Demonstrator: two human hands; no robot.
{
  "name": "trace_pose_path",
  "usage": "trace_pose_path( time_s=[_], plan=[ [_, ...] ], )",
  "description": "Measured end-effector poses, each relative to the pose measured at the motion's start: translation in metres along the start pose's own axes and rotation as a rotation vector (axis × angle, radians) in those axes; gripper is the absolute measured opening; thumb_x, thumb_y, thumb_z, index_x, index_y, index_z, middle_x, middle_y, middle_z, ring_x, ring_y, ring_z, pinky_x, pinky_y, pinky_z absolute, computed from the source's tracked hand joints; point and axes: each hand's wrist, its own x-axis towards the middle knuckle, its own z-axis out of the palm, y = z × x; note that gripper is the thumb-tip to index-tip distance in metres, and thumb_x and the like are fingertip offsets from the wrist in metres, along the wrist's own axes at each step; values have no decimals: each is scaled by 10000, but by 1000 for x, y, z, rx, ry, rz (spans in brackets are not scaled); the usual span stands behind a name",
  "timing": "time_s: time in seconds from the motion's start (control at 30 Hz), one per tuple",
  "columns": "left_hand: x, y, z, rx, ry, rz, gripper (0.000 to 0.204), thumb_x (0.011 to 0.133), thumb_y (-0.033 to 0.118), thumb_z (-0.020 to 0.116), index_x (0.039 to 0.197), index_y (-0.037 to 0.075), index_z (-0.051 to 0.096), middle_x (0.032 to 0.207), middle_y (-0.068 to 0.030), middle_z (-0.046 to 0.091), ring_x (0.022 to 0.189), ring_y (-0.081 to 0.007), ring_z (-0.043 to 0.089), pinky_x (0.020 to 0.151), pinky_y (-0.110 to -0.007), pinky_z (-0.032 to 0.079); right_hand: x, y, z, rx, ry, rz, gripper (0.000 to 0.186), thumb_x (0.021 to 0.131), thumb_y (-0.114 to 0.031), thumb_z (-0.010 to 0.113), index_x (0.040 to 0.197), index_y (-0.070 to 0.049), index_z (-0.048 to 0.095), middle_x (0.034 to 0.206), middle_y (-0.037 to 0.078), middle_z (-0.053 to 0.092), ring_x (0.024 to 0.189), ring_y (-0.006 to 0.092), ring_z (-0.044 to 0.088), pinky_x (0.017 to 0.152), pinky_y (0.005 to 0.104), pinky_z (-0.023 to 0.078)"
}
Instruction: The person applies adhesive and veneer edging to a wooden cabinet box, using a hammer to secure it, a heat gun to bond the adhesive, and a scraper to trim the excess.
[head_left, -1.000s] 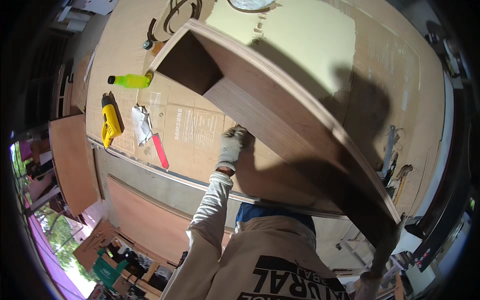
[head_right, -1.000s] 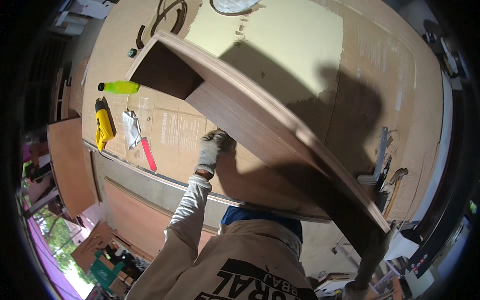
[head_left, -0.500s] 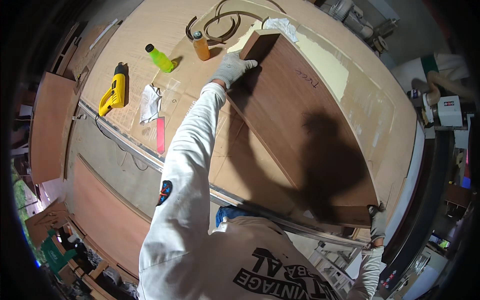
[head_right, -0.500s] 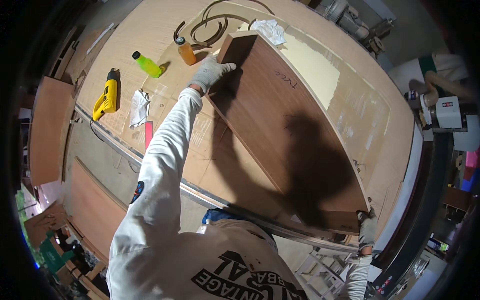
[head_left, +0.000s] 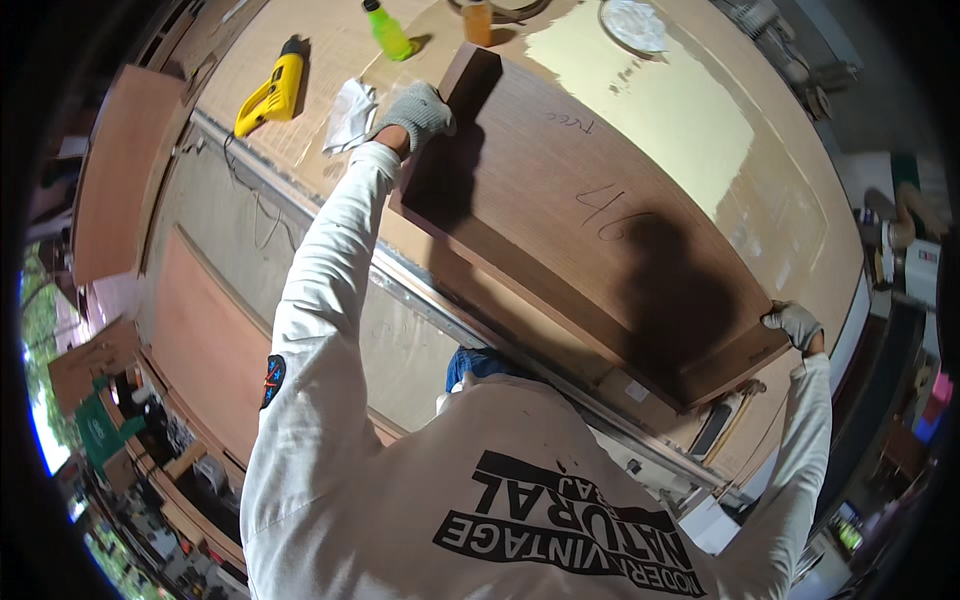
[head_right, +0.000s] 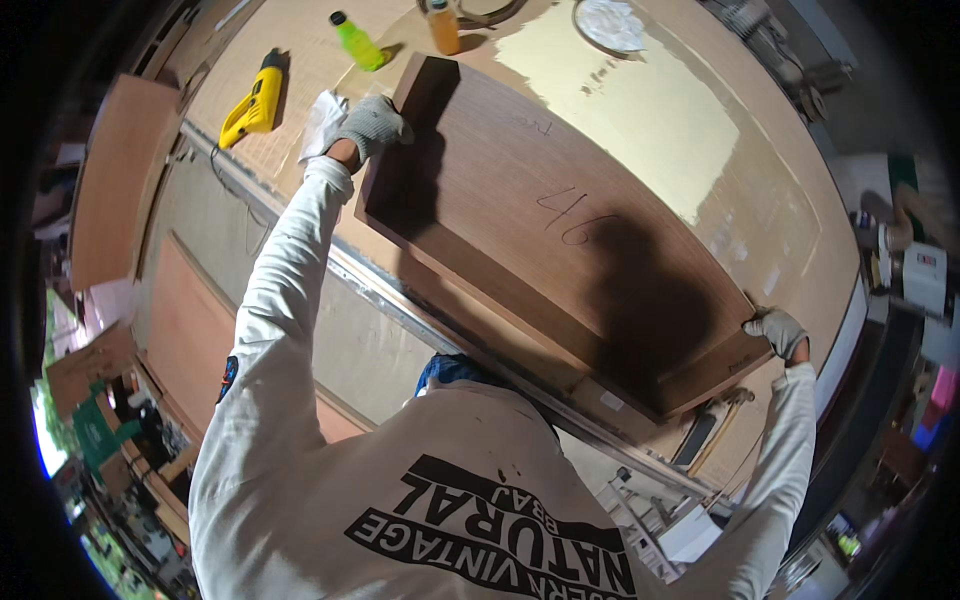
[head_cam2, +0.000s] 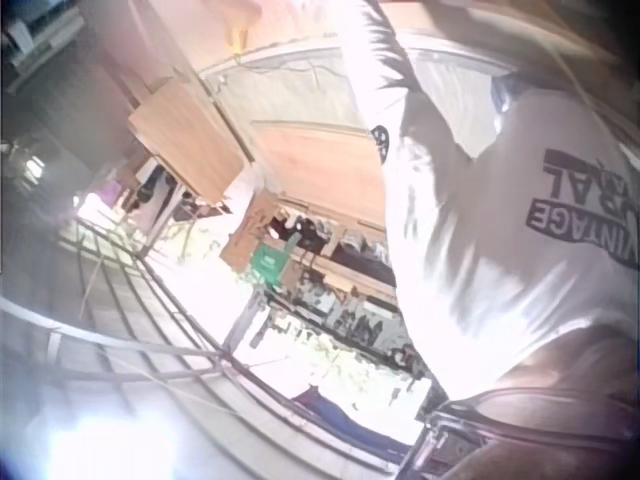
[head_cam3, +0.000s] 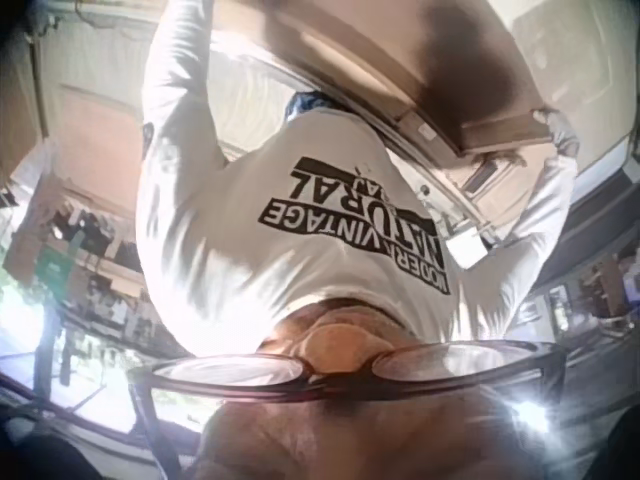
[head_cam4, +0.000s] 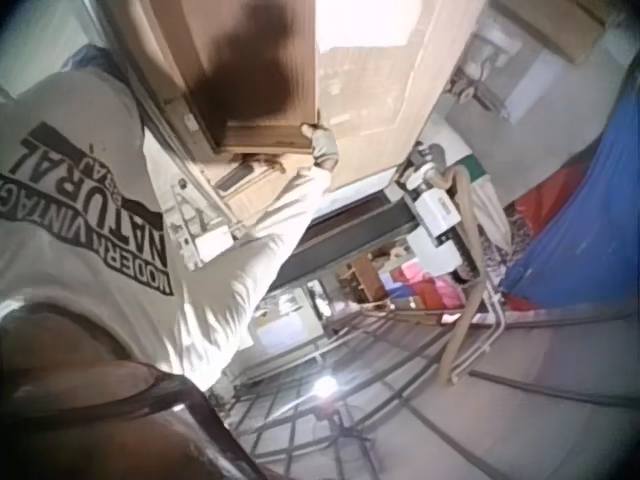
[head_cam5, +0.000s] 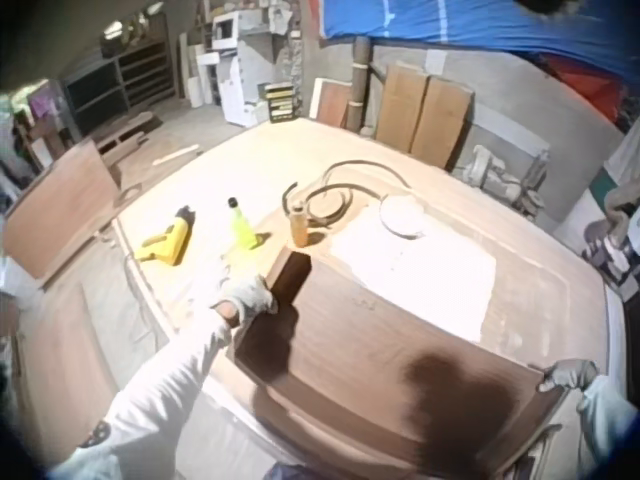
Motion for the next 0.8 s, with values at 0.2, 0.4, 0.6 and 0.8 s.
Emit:
trace_pose_path(
  time_s=[0.2,0.4,0.6,0.8],
  plan=[
    [-2,-30,33,24,121,-63,387,652,255,774,929,-15,793,891,-291,740,890,-410,754,827,-454,592,127,17,-4,-11,-45,0,492,911,-444,693,1226,-68,732,1068,223,760,951,370,732,843,419,555],
    [56,8,66,-54,50,15,349,774,190,633,1025,11,795,1058,-300,728,1048,-451,715,964,-480,560,154,56,48,-365,341,427,398,939,-388,642,1184,-91,747,1156,238,732,1094,434,684,930,453,556],
    [45,-32,70,-36,5,-23,463,787,308,731,1119,-14,738,1058,-305,732,1027,-463,713,906,-492,560,142,-257,79,193,286,-377,412,981,-269,678,1327,-45,677,1359,212,668,1242,361,650,1066,415,518],
    [24,-43,78,-108,23,-35,501,876,369,751,1173,-30,689,1066,-298,726,1068,-459,693,950,-490,533,143,-427,147,464,-76,-672,584,980,-162,688,1488,61,505,1505,262,553,1442,331,509,1185,361,396]
  ],
)
